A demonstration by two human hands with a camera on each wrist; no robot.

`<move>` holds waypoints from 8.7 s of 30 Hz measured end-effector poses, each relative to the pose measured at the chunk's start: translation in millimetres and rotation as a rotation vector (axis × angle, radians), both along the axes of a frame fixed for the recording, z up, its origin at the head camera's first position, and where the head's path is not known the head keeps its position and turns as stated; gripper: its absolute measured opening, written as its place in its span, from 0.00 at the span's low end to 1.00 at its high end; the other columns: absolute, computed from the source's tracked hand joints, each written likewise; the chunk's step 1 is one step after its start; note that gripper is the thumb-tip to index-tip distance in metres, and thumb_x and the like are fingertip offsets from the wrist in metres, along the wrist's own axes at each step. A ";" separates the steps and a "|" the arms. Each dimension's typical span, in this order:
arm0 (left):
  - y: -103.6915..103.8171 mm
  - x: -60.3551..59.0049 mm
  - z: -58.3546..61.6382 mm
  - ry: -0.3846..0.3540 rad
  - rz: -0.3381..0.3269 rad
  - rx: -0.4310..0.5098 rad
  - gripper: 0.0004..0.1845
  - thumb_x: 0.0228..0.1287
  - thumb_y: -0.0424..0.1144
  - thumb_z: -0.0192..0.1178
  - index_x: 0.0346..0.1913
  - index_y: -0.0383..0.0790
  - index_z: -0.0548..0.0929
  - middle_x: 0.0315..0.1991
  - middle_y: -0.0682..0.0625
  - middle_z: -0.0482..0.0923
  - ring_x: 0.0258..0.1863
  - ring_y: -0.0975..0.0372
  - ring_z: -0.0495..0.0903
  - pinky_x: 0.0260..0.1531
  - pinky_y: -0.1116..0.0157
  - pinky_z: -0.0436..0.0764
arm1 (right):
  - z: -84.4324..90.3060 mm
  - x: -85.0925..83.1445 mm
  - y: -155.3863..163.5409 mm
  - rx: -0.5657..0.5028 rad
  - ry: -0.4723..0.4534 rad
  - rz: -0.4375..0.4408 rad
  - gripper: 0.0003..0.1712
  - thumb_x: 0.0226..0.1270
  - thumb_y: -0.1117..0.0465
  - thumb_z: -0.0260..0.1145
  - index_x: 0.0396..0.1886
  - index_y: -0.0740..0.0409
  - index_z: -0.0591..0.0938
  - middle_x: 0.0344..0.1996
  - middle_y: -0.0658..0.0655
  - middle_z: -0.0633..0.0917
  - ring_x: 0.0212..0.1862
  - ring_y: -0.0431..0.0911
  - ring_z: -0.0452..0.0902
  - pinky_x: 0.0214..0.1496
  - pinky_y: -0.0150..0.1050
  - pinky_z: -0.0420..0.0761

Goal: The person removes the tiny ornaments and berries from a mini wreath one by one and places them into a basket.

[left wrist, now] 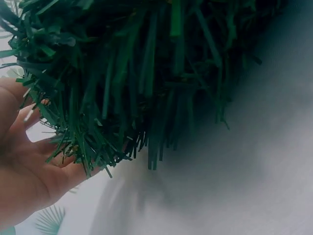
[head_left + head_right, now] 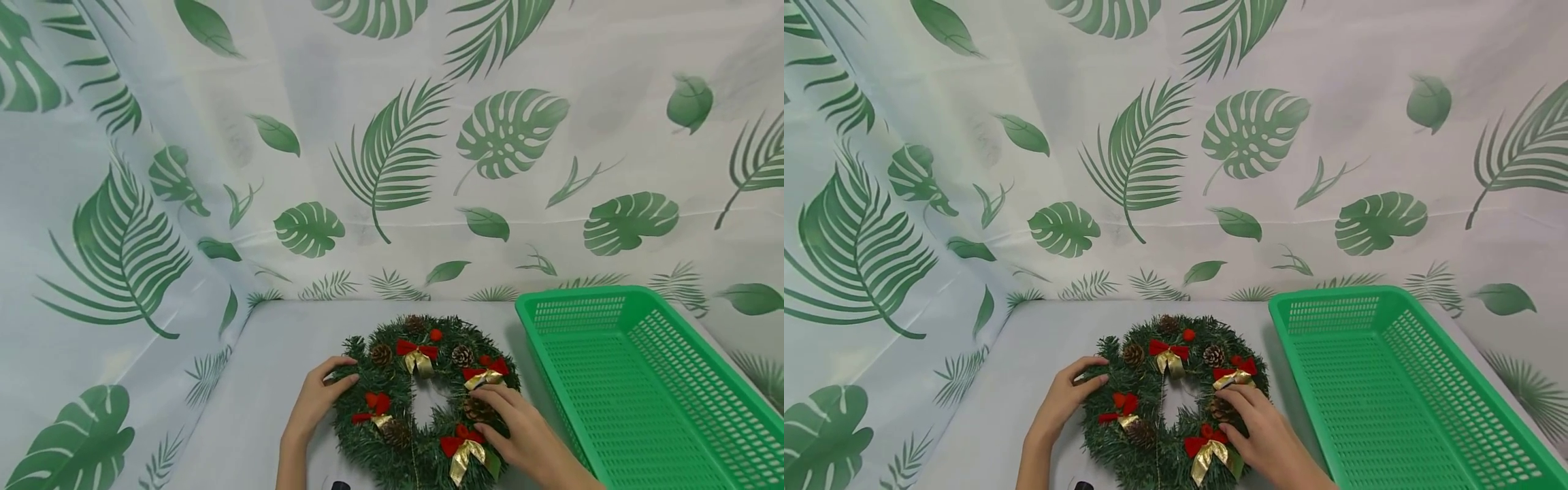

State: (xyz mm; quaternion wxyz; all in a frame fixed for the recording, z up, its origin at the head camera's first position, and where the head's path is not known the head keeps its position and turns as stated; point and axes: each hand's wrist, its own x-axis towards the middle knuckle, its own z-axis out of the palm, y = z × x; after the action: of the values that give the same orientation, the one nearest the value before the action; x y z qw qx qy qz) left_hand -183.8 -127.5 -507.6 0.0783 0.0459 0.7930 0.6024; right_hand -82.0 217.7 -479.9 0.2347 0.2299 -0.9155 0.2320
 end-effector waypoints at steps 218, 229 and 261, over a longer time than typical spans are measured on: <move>1.2 1.6 -4.4 0.008 -0.004 -0.007 0.15 0.71 0.40 0.67 0.57 0.44 0.84 0.68 0.41 0.75 0.74 0.40 0.65 0.60 0.41 0.77 | 57.7 -84.8 136.0 0.079 -0.335 -0.072 0.20 0.61 0.68 0.75 0.52 0.69 0.84 0.47 0.69 0.88 0.46 0.63 0.86 0.42 0.51 0.87; 1.4 2.5 -3.7 0.005 -0.009 -0.004 0.16 0.71 0.41 0.67 0.58 0.43 0.84 0.68 0.41 0.75 0.71 0.41 0.70 0.56 0.45 0.80 | 69.9 -78.2 126.4 0.083 -0.291 -0.079 0.19 0.62 0.67 0.75 0.53 0.66 0.85 0.47 0.66 0.89 0.47 0.62 0.87 0.44 0.51 0.87; 1.4 2.8 -3.0 -0.006 0.000 -0.002 0.16 0.71 0.42 0.66 0.59 0.43 0.84 0.69 0.40 0.74 0.68 0.42 0.74 0.55 0.47 0.81 | 89.3 -82.5 66.4 0.004 -0.313 0.081 0.22 0.61 0.66 0.77 0.55 0.62 0.85 0.49 0.61 0.88 0.46 0.56 0.87 0.44 0.41 0.88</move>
State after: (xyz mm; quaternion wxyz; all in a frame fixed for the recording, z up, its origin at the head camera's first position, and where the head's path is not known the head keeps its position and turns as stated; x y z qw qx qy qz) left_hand -181.0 -126.1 -510.6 0.0810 0.0441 0.7934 0.6016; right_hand -164.6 284.1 -390.6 0.0794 0.2282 -0.9314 0.2722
